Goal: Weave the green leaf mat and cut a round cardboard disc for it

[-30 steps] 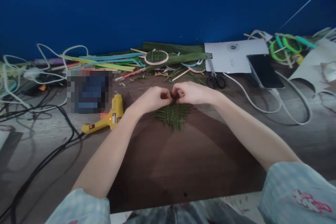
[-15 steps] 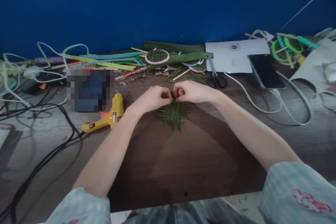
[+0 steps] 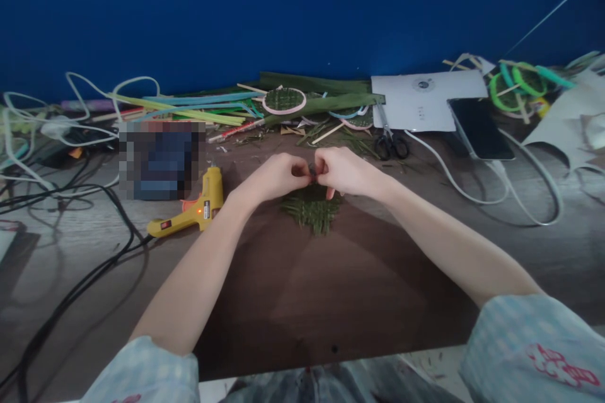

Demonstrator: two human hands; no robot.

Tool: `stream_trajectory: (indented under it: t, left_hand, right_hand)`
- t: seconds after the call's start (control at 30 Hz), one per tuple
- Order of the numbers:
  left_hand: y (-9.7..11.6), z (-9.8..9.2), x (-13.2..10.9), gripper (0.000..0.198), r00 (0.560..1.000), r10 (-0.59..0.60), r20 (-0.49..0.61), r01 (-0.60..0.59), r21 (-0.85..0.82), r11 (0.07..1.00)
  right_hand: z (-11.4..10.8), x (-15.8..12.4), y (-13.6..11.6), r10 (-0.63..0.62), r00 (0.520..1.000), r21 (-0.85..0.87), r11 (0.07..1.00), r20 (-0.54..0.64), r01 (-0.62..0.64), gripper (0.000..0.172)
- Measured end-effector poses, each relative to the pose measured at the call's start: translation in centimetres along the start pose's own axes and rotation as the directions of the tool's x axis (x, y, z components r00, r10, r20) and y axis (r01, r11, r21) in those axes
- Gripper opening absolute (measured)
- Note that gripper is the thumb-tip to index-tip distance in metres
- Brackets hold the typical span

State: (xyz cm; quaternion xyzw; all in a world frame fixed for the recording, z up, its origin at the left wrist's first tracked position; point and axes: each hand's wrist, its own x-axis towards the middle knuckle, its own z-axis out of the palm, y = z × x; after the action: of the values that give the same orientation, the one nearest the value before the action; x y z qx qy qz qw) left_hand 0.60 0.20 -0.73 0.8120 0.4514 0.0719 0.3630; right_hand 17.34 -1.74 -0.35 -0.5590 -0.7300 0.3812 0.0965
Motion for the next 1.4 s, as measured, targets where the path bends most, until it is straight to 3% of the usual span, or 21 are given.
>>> stream_trajectory:
  t: [0.17,0.53,1.03,1.4]
  left_hand:
    - [0.0,0.0,0.0,0.019,1.0,0.017,0.009,-0.017,0.01,1.0]
    - [-0.2,0.1,0.3,0.018,1.0,0.018,0.006,-0.019,0.025,1.0]
    - [-0.4,0.2,0.3,0.018,1.0,0.015,0.006,-0.015,0.007,1.0]
    - [-0.1,0.2,0.2,0.018,1.0,0.025,-0.008,-0.025,-0.024,0.999]
  right_hand:
    - [0.5,0.2,0.5,0.025,1.0,0.095,0.995,0.009,-0.025,0.015]
    - [0.5,0.2,0.5,0.03,0.999,0.064,0.997,0.028,-0.032,0.015]
    - [0.1,0.3,0.3,0.076,0.996,0.144,0.986,0.053,-0.083,0.009]
    - [-2.0,-0.5,-0.6,-0.052,0.999,-0.119,0.991,0.012,0.053,0.001]
